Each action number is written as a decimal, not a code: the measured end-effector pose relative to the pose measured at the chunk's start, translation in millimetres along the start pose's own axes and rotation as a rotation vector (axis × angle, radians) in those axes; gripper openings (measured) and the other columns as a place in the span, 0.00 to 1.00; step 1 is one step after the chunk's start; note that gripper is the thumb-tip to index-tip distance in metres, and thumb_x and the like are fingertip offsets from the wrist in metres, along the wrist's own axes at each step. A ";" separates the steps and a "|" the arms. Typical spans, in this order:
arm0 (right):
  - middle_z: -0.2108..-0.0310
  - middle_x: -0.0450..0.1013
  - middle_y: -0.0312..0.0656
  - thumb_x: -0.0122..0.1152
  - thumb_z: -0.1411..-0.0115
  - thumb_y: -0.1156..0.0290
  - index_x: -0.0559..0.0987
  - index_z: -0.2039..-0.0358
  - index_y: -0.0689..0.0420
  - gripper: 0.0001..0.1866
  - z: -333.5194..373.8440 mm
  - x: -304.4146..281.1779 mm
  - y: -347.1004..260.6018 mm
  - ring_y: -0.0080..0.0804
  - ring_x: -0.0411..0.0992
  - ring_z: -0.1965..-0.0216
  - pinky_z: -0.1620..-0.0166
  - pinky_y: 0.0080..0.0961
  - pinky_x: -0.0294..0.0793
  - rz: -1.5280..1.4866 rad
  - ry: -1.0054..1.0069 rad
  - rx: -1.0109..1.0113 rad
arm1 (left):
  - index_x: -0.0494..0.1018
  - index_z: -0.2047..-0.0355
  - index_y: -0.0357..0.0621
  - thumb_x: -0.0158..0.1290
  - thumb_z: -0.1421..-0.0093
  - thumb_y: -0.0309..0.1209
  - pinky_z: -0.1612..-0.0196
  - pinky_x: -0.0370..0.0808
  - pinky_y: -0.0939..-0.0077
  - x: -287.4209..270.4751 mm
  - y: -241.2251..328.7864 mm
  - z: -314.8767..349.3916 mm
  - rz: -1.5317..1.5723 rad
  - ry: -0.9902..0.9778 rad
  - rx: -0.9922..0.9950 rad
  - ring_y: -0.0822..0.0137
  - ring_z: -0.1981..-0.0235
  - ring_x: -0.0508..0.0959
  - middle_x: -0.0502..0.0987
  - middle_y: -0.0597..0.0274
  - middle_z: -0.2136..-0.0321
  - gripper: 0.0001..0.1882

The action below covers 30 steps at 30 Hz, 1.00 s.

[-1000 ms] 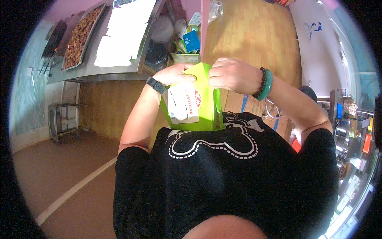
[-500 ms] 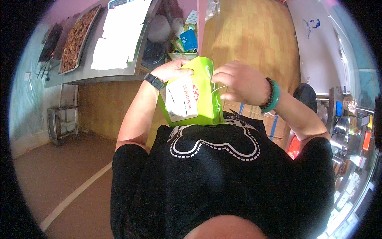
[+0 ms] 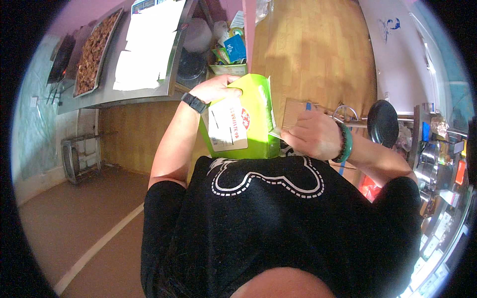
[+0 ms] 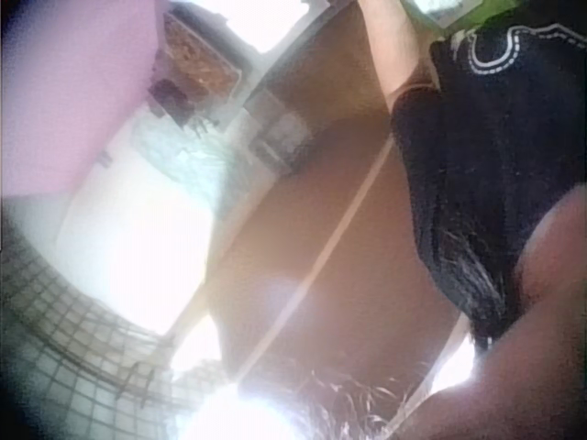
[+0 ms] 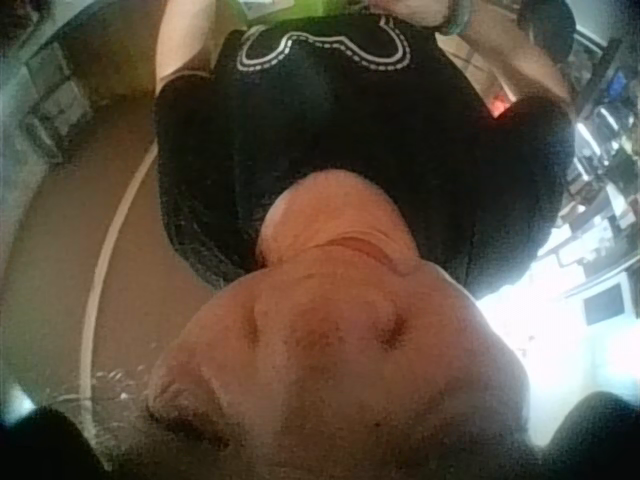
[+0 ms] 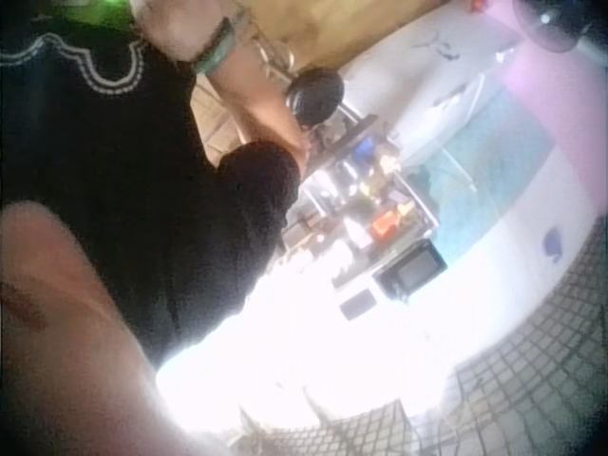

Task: The person folds cardboard boxes and places sheets of paper inside them.

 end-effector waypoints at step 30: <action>0.69 0.72 0.38 0.45 0.48 0.75 0.71 0.60 0.64 0.14 30.3 57.6 58.8 0.20 0.70 0.72 0.70 0.17 0.70 -1.424 0.050 0.961 | 0.64 0.51 0.40 0.57 0.55 0.36 0.48 0.60 0.70 7.1 54.8 22.1 -0.640 0.553 0.450 0.64 0.50 0.64 0.66 0.53 0.52 0.29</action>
Point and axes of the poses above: each hand's wrist, its own z-axis away from the middle knuckle, its own x-axis out of the palm, y = z × x, the point moved 4 cm from there along -z, towards the middle knuckle
